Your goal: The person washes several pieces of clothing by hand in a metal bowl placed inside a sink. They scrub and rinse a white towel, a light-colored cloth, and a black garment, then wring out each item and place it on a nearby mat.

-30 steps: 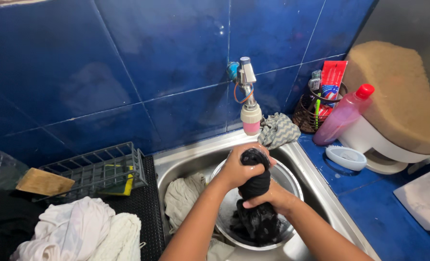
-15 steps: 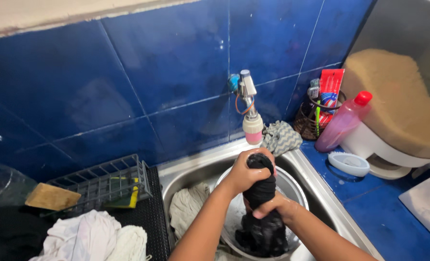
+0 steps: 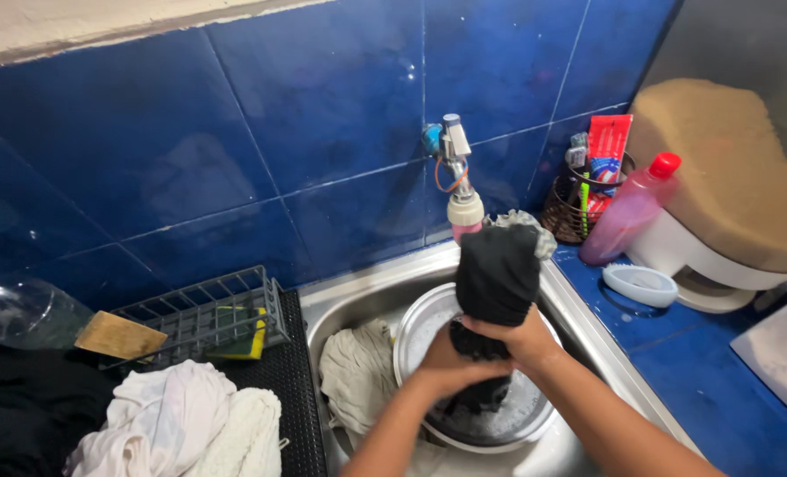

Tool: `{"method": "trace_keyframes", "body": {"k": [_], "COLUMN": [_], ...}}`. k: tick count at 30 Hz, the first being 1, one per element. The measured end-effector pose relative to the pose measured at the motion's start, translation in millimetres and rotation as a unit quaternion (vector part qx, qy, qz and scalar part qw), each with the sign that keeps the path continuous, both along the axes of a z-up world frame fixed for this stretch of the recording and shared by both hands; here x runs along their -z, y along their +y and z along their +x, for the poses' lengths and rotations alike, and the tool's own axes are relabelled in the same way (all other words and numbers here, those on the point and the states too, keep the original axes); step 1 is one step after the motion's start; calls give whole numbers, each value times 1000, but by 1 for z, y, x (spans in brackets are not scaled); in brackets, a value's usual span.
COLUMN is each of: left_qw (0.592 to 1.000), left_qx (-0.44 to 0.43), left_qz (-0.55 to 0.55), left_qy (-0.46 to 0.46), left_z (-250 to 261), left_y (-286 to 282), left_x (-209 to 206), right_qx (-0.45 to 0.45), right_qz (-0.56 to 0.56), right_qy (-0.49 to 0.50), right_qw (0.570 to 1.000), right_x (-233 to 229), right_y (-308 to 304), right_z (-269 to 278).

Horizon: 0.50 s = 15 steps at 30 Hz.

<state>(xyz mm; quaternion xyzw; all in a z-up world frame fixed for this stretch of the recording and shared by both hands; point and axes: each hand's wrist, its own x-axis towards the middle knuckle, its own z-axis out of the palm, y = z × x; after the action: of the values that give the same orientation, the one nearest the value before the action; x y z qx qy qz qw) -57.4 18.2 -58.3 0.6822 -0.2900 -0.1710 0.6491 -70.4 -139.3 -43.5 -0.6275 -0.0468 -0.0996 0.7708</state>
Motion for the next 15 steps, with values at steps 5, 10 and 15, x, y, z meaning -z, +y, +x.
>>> {"method": "trace_keyframes", "body": {"k": [5, 10, 15], "left_qw": [994, 989, 983], "left_qx": [48, -124, -184], "left_qz": [31, 62, 23], "left_qy": [94, 43, 3], "left_z": [14, 1, -3], "left_y": [3, -17, -27], "left_x": [6, 30, -4], "right_qx": [-17, -18, 0], "right_qz": [-37, -156, -102], "right_qy": [-21, -80, -5], "right_qw": [999, 984, 995], "right_x": [1, 6, -16], "right_y": [1, -6, -3], "right_z": [9, 24, 9]}}
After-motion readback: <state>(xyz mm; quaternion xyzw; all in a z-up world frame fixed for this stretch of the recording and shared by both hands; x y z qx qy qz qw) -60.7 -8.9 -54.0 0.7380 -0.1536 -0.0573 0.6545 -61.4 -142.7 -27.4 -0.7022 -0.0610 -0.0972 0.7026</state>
